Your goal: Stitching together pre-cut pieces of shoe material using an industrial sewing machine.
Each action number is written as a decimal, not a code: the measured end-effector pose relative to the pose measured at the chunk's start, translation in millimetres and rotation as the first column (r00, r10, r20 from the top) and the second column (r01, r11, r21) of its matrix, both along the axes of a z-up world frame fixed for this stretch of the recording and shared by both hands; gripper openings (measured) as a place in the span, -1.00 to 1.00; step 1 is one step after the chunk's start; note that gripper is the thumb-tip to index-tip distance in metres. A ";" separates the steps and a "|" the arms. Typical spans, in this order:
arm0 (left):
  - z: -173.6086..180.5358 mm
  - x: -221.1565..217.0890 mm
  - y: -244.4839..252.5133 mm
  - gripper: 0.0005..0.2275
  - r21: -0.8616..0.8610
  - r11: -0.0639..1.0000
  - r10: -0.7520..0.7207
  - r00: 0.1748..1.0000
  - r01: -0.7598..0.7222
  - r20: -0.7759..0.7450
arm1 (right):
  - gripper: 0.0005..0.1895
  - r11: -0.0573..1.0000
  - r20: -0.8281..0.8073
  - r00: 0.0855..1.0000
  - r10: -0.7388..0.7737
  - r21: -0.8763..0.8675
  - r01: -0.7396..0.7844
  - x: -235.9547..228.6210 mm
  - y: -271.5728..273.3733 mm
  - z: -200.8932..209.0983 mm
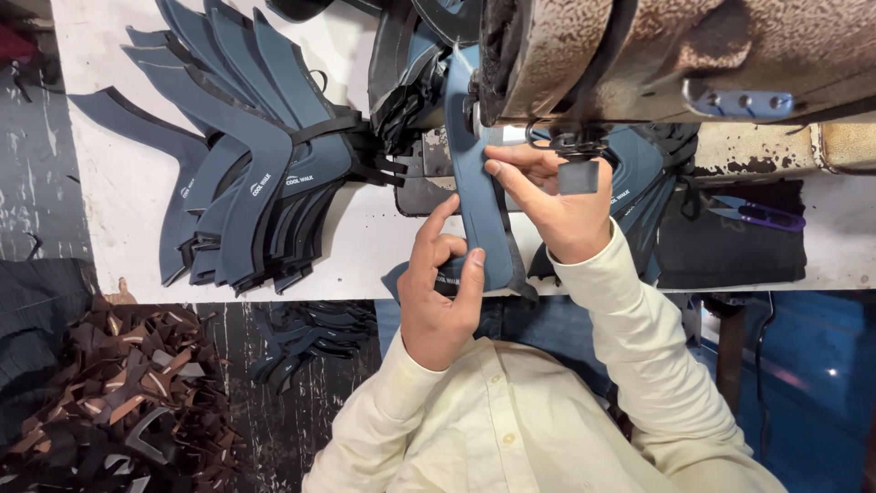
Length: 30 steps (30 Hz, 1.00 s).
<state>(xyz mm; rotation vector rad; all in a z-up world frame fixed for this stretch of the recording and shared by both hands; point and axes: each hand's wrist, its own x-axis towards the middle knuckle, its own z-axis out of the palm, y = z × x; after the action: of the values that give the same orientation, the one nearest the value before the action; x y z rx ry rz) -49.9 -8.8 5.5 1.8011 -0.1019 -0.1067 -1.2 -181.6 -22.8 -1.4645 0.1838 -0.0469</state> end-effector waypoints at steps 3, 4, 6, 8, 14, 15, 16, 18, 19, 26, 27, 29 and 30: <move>-0.4 8.4 4.0 -0.51 0.031 1.000 -0.003 0.999 0.001 0.050 | -0.80 1.000 0.036 0.999 -0.004 -0.008 0.004 0.5 0.5 -2.2; -1.4 11.7 5.2 -0.53 0.062 0.998 -0.010 0.993 0.003 0.122 | -0.80 1.000 0.062 0.998 -0.005 -0.020 0.007 0.4 -0.1 -4.0; -0.6 21.8 7.0 -0.54 0.095 0.995 -0.013 0.994 0.003 0.106 | -0.79 1.000 0.049 0.999 -0.009 0.007 0.008 1.1 -0.4 -1.1; -0.9 31.9 9.1 -0.55 0.130 0.992 -0.018 0.996 0.006 0.091 | -0.79 0.999 0.035 0.999 -0.013 0.035 0.012 0.5 -0.6 -0.2; -1.5 65.5 13.8 -0.58 0.102 0.989 -0.119 0.985 0.107 0.122 | -0.78 0.999 0.039 0.998 -0.040 0.005 0.039 0.7 0.2 4.8; -1.3 70.3 14.3 -0.57 0.126 0.985 -0.135 0.981 0.118 0.141 | -0.78 0.999 0.028 0.999 -0.043 -0.005 0.043 0.3 0.9 6.3; -1.0 75.2 15.0 -0.56 0.150 0.980 -0.152 0.975 0.128 0.160 | -0.78 0.999 0.016 0.999 -0.047 -0.016 0.047 0.1 2.0 7.9; -0.4 83.6 14.5 -0.56 0.060 0.985 -0.166 0.981 0.160 0.098 | -0.78 0.999 0.031 0.998 -0.047 -0.016 0.048 -0.9 1.5 6.6; -0.1 88.2 14.3 -0.56 -0.032 0.982 -0.184 0.982 0.185 0.038 | -0.79 0.999 0.046 0.998 -0.048 -0.018 0.049 -1.2 1.5 6.0; 2.5 115.9 7.2 -0.58 -0.027 0.976 -0.215 0.976 0.216 0.040 | -0.80 0.995 0.061 0.995 -0.073 -0.066 0.078 1.4 1.9 7.7; 0.9 118.9 6.2 -0.58 0.017 0.979 -0.203 0.978 0.202 0.046 | -0.80 0.995 0.073 0.994 -0.076 -0.062 0.081 1.5 2.0 8.1; -5.3 124.6 4.8 -0.59 0.061 0.980 -0.193 0.980 0.190 0.052 | -0.79 0.995 0.086 0.993 -0.080 -0.057 0.085 1.9 2.2 7.5; -9.9 127.1 4.6 -0.59 0.035 0.977 -0.211 0.971 0.208 0.114 | -0.79 0.995 0.073 0.993 -0.089 -0.049 0.093 2.0 2.6 6.7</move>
<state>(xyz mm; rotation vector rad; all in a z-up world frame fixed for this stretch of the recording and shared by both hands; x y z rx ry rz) 77.2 -4.2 -4.4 1.8152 -0.3772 -0.1527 0.8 -179.0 -16.1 -1.5035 0.1930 -0.1780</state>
